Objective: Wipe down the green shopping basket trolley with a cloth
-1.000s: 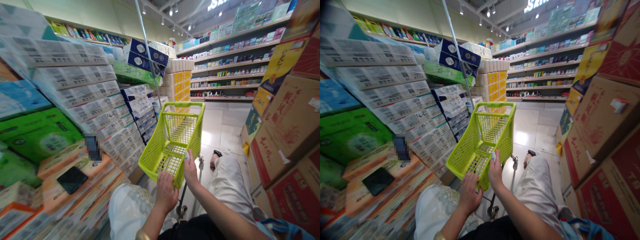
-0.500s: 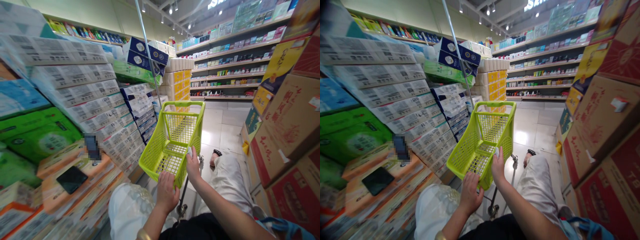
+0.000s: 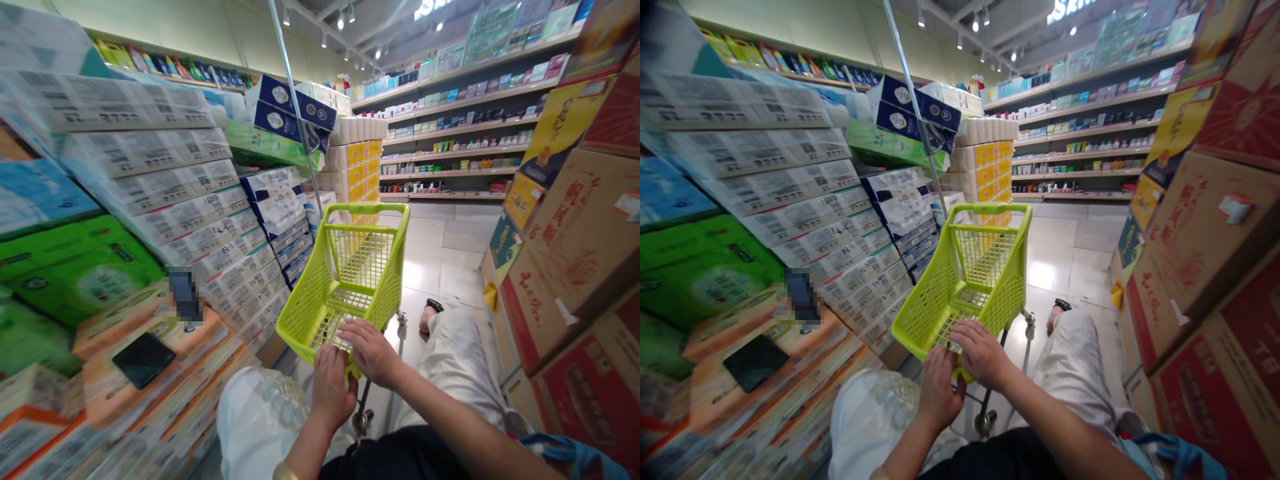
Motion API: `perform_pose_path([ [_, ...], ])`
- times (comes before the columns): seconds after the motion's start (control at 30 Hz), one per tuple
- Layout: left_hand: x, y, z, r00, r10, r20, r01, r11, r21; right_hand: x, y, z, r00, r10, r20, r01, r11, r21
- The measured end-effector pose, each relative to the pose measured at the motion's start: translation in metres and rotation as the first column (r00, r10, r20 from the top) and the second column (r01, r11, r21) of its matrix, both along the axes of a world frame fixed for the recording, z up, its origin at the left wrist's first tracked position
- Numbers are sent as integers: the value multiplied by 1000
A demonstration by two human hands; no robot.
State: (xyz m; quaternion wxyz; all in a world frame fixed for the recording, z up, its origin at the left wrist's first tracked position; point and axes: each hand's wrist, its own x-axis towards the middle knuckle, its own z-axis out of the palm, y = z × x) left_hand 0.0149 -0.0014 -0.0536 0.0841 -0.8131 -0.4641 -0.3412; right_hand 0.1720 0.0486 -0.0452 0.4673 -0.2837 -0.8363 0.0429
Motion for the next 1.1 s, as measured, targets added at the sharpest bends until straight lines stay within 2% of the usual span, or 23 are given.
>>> perform_pose_path([
  [0.03,0,0,-1,1000,7,0,-7,1000,11,9,11,5,1000,-1,19,1,1000,8],
  [0.1,-1,0,-1,1000,12,1,-12,1000,26,23,28,11,996,-94,2,94,996,-6],
  [0.17,-1,-1,-2,1000,16,3,-16,999,38,30,35,15,974,-223,-34,221,974,-47],
  [0.2,0,-1,-2,1000,20,3,-20,999,45,30,33,15,970,-240,-31,239,970,-51],
  [0.27,1,-1,-2,1000,25,9,-26,998,56,27,24,16,986,-166,25,167,986,-27],
  [0.37,1,-1,-4,1000,28,14,-29,998,59,22,12,19,986,24,163,-25,1000,4],
  [0.43,1,0,-4,1000,26,6,-26,998,54,25,16,23,972,59,229,-61,998,4],
  [0.57,0,0,-2,1000,13,-4,-13,999,46,39,40,28,975,-72,211,78,997,-16],
  [0.67,1,0,-1,1000,22,13,-22,998,51,35,37,25,984,-136,111,141,989,-35],
  [0.73,2,-1,-2,999,31,24,-32,998,57,24,23,21,993,-70,91,72,997,-21],
  [0.83,1,-2,-2,1000,22,22,-23,998,56,10,6,21,988,57,145,-58,998,-3],
  [0.93,-2,-4,-2,1000,17,14,-18,999,41,12,12,29,966,80,247,-84,996,6],
  [1.0,-3,-4,-2,1000,21,11,-21,999,33,21,25,35,950,31,309,-34,999,5],
  [1.1,-4,-3,-1,1000,23,8,-23,998,53,33,37,41,945,-108,309,117,993,-12],
])
